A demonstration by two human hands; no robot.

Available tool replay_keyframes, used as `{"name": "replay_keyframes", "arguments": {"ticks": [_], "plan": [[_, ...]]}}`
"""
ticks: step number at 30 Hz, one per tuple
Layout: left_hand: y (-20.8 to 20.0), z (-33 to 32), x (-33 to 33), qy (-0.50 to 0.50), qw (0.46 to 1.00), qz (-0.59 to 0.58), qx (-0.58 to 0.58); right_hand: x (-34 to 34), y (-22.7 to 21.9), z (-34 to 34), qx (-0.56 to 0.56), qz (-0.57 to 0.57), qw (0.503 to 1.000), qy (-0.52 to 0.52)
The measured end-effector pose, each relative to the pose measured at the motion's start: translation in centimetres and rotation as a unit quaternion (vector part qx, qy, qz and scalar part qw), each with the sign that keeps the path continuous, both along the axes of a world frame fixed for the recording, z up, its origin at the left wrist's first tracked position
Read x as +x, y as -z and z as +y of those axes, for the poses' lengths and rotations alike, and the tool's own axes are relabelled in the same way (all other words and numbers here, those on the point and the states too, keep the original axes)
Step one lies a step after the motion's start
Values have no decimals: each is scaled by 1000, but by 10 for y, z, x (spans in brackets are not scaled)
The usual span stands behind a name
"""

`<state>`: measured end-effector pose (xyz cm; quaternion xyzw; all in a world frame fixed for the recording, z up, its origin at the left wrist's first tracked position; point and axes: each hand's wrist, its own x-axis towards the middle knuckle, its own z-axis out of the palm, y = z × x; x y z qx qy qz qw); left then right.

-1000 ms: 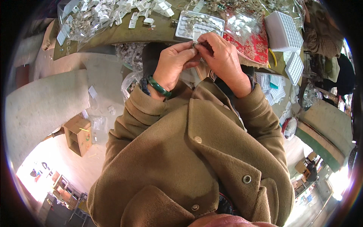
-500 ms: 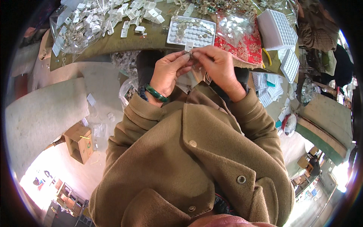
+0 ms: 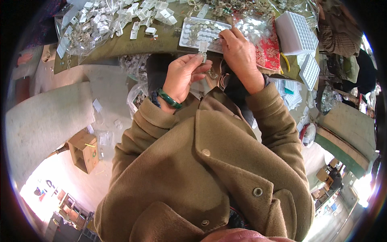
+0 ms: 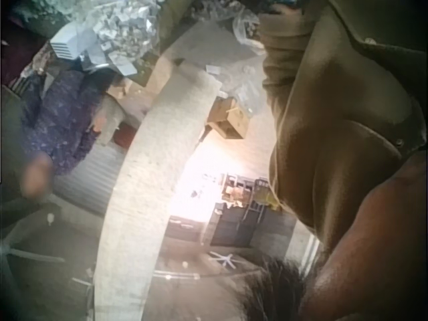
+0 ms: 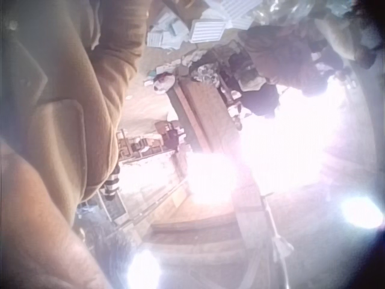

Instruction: The person repeatedly picks small white rectangular components and metallic parts from a table, inserts the metal piece into the white housing, and places the assembled unit into a white tray. The process is repeated continuously with both hands manipulating the parts and the tray.

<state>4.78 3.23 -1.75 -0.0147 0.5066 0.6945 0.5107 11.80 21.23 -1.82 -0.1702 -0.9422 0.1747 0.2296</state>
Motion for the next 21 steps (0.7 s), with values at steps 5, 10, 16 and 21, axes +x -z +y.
{"name": "replay_keyframes", "arguments": {"ticks": [5,10,16,21], "plan": [[0,1,2,-40,997,-21,59,10,-18,-9,-178,78,980,-52],[-3,1,4,-16,997,-9,70,19,-25,-30,-224,112,961,-114],[-7,-1,9,-3,998,2,66,20,-21,-37,-130,139,974,-126],[-6,-1,13,-23,996,33,80,23,-19,-37,-57,150,974,-159]]}}
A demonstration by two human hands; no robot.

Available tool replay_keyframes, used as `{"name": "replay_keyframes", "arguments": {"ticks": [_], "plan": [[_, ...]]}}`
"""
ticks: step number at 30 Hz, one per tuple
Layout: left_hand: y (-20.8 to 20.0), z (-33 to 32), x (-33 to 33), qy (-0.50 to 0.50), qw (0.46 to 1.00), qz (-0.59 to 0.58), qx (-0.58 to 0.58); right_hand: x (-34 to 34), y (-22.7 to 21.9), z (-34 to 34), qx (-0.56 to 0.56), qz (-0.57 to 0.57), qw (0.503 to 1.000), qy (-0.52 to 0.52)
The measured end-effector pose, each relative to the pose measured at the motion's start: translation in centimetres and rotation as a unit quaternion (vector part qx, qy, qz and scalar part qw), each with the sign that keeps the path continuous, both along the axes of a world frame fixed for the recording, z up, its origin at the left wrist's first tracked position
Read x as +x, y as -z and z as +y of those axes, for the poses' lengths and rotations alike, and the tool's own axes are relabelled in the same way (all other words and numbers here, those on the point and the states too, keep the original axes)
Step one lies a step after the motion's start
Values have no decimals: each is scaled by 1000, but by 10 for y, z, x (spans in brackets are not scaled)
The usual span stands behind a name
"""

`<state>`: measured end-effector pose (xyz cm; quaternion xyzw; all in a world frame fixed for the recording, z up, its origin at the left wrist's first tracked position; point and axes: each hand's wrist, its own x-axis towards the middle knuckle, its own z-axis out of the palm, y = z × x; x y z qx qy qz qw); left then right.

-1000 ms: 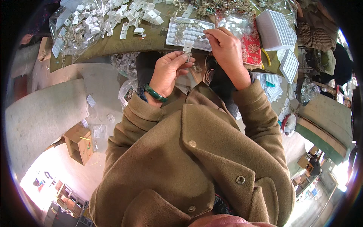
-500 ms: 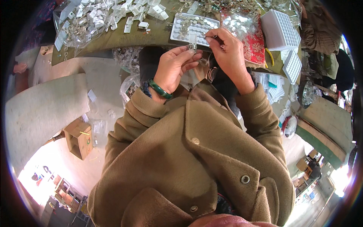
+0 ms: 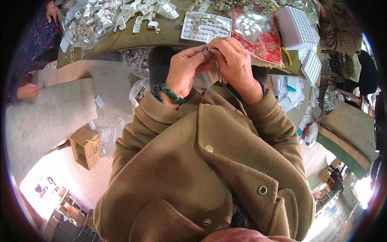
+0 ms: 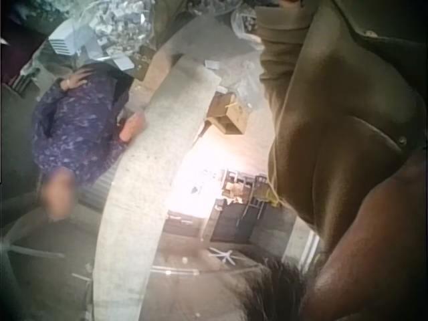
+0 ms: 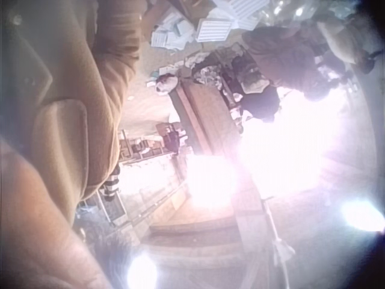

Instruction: The person repeatedly picks small white rectangular components and metallic parts from a table, inserts the metal piece into the white housing, and places the assembled unit into a white tray. The process is repeated continuously with both hands manipulating the parts and the tray.

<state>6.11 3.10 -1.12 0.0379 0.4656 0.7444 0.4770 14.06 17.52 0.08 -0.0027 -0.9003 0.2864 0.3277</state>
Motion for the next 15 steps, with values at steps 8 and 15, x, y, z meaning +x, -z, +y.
{"name": "replay_keyframes", "arguments": {"ticks": [8,15], "plan": [[6,3,8,-47,995,84,-9,4,-5,0,-92,-66,993,16],[7,-1,0,-23,998,59,17,-4,2,-2,-468,-132,874,7]]}}
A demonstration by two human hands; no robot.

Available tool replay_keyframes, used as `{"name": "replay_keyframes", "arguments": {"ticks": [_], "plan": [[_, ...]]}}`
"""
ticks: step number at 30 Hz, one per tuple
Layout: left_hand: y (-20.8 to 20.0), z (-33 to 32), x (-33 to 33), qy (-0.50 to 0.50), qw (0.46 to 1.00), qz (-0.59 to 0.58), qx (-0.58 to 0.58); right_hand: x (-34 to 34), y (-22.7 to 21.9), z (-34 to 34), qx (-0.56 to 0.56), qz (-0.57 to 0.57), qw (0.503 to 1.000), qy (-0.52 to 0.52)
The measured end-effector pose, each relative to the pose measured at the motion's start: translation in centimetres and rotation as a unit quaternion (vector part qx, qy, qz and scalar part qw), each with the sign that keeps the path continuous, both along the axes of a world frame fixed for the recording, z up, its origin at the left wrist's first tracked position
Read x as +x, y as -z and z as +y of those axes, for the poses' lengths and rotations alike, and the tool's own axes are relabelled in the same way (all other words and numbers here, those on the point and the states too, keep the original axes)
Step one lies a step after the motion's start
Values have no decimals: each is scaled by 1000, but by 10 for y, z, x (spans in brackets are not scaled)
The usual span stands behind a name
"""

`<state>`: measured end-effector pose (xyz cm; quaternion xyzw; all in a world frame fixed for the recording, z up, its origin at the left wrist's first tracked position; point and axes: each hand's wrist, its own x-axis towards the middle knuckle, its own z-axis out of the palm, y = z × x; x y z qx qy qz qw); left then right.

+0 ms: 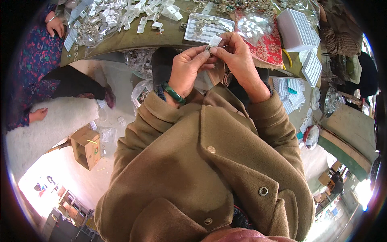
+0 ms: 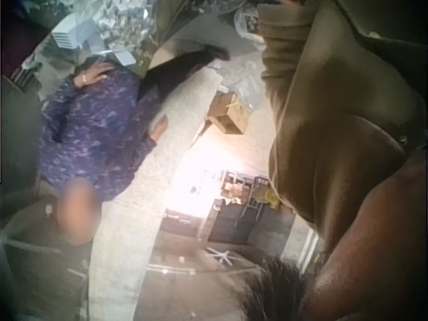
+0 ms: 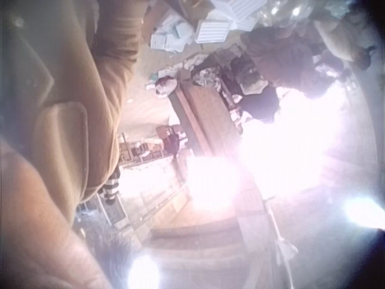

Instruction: The person repeatedly picks small white rectangular components and metallic parts from a table, inserts the metal piece into the white housing, and places the assembled unit into a white tray. The process is repeated continuously with both hands manipulating the parts and the tray.

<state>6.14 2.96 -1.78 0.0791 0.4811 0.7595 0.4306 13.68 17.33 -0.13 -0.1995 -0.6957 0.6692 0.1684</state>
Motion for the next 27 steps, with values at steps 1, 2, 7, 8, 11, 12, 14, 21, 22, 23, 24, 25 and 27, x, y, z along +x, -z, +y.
{"name": "replay_keyframes", "arguments": {"ticks": [1,2,7,8,11,12,14,21,22,23,24,25,27], "plan": [[-1,1,0,5,1000,-29,-1,-2,1,-4,-37,22,999,13],[-2,1,-1,10,1000,-26,3,-1,-1,-6,-49,14,999,16],[-7,1,2,14,998,-60,14,0,-8,-12,127,-93,988,-12],[-6,0,1,27,996,-75,25,-1,-9,-14,156,-99,983,-2],[-2,-4,-3,53,985,-148,72,0,-8,-19,-119,-12,993,-14],[1,-7,-6,56,978,-181,86,0,-7,-19,-154,-28,988,-18],[8,-11,-10,61,961,-246,109,0,-6,-13,-226,-43,971,-60],[22,-19,-15,103,925,-346,117,-4,4,-2,-344,4,930,-129],[22,-18,-14,104,923,-352,116,-3,6,-1,-362,7,926,-109],[22,-16,-13,93,923,-359,105,-3,7,0,-332,0,937,-111],[21,-14,-12,77,923,-367,90,-3,9,2,-303,-8,947,-111],[20,-12,-10,61,922,-375,76,-4,11,5,-274,-6,955,-115],[17,-9,-7,63,922,-370,97,-7,15,6,-276,1,955,-110]]}}
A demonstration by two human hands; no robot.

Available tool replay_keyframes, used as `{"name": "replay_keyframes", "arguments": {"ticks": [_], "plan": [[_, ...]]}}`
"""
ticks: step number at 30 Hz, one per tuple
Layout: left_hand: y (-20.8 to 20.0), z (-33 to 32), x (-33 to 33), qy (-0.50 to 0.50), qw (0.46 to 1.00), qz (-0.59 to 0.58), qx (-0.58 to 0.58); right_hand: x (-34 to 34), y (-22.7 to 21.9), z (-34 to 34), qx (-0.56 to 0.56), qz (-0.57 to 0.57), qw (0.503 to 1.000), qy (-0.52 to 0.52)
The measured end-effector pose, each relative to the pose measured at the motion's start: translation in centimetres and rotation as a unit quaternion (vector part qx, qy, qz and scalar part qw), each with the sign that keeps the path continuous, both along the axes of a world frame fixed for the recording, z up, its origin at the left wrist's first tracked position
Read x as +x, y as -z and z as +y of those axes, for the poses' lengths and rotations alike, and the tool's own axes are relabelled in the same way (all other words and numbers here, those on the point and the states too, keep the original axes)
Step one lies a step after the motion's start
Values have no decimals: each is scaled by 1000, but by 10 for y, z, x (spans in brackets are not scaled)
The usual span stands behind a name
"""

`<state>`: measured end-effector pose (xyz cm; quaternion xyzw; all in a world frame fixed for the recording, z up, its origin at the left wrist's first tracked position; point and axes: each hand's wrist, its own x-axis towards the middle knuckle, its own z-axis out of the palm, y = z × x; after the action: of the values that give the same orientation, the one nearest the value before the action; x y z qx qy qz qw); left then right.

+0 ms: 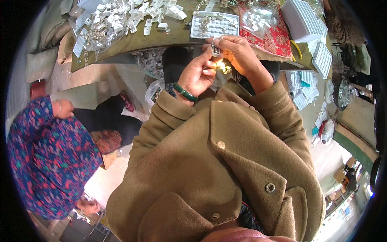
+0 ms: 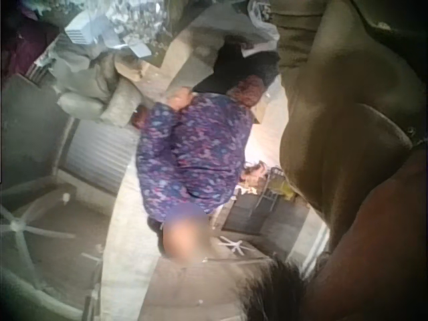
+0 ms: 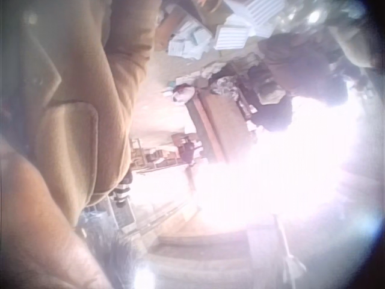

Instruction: The person repeatedly picks small white rectangular components and metallic parts from a table, inserts the metal piece into the white housing, and places the assembled unit into a white tray. The process is repeated continuously with both hands manipulating the parts and the tray.

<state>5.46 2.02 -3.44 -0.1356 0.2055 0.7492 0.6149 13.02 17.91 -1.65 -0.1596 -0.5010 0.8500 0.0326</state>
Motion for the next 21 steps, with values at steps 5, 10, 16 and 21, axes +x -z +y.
{"name": "replay_keyframes", "arguments": {"ticks": [5,10,16,21], "plan": [[-7,3,2,-37,999,-10,-17,7,1,6,58,46,996,-57],[-11,5,1,-29,999,-13,-13,10,-9,8,194,68,975,-89],[-24,9,1,3,998,53,-31,14,-18,8,438,45,897,-22],[-36,14,-7,61,993,85,-56,16,-19,19,230,35,971,-51]]}}
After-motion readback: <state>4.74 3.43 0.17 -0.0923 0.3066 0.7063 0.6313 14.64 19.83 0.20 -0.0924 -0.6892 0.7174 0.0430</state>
